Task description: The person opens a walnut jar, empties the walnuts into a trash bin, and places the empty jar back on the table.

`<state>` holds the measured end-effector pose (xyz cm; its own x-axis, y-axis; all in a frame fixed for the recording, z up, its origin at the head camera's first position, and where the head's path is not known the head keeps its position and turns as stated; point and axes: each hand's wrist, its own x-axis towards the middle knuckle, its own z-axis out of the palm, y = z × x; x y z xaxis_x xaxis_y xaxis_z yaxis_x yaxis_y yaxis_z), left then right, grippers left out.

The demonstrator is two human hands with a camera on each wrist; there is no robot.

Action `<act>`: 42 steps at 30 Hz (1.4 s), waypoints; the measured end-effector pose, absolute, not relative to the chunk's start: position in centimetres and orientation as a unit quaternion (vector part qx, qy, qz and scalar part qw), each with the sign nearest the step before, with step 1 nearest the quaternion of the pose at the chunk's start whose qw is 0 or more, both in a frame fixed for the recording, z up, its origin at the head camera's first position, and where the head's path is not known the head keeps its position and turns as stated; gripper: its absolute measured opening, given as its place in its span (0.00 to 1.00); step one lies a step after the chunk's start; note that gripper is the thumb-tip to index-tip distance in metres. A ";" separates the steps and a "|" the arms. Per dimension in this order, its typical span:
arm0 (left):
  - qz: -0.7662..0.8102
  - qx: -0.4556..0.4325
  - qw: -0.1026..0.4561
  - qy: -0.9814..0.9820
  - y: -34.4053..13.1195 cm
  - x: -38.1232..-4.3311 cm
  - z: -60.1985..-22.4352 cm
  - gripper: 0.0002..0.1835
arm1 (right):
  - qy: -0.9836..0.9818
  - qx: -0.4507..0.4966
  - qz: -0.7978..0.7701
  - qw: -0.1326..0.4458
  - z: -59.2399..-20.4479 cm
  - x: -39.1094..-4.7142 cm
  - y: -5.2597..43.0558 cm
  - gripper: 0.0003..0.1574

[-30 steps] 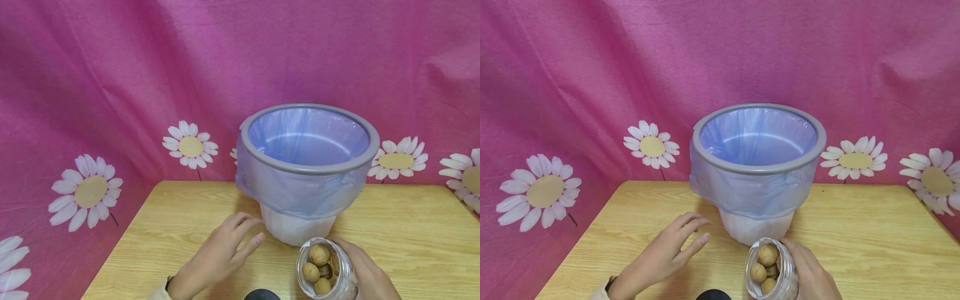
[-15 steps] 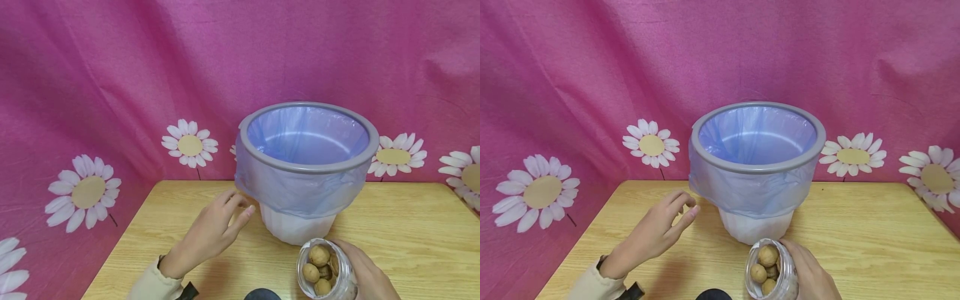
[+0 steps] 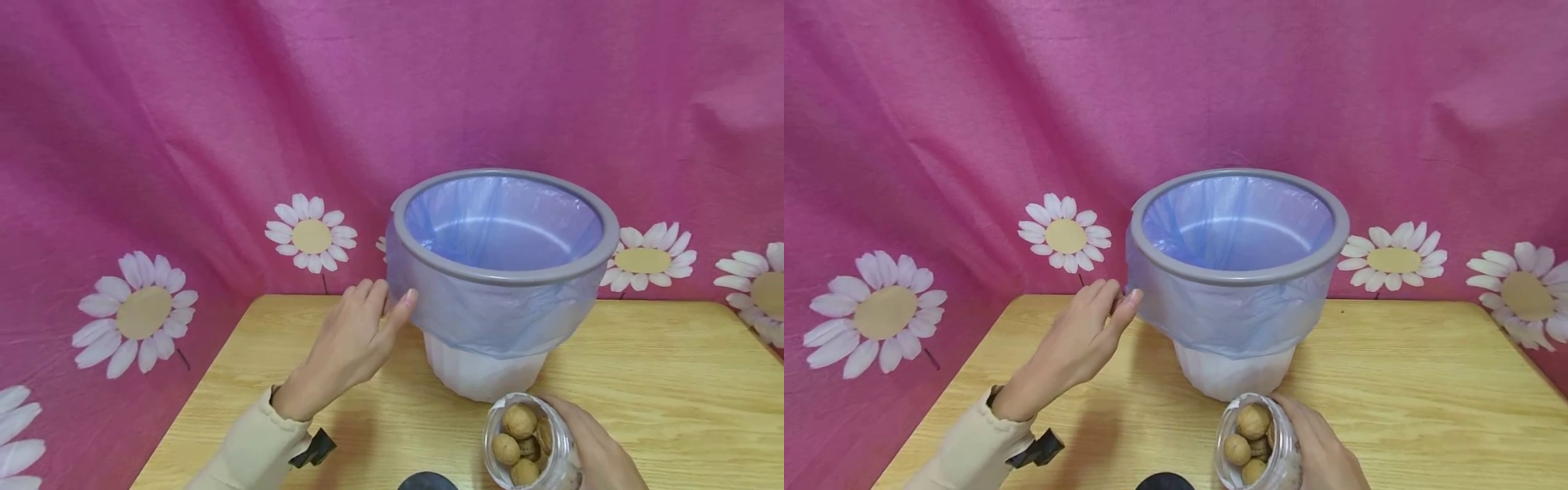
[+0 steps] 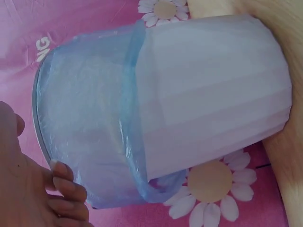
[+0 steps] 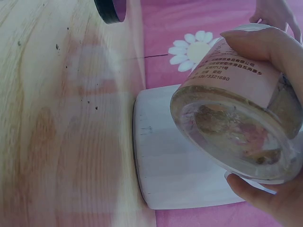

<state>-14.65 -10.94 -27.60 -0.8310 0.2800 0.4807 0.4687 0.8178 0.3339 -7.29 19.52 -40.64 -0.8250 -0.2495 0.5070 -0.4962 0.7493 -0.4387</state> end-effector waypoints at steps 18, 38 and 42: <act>-0.098 -0.102 0.198 -0.970 -8.4 -17.3 -23.2 0.46 | -0.912 0.200 0.296 0.202 -41.7 -7.4 19.9 0.76; -0.095 -0.116 0.125 -0.981 -8.4 -18.2 -21.9 0.37 | -0.895 0.187 0.323 0.245 -38.9 -7.8 20.7 0.79; -0.104 -0.117 0.112 -0.981 -8.4 -18.2 -21.9 0.37 | -0.883 0.181 0.330 0.279 -37.6 -7.9 21.0 0.77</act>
<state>-18.23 -8.39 -21.87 -0.9473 0.2070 0.2445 0.2537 0.9507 0.1783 -7.85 21.01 -37.60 -0.7787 -0.1366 0.6123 -0.5046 0.7165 -0.4818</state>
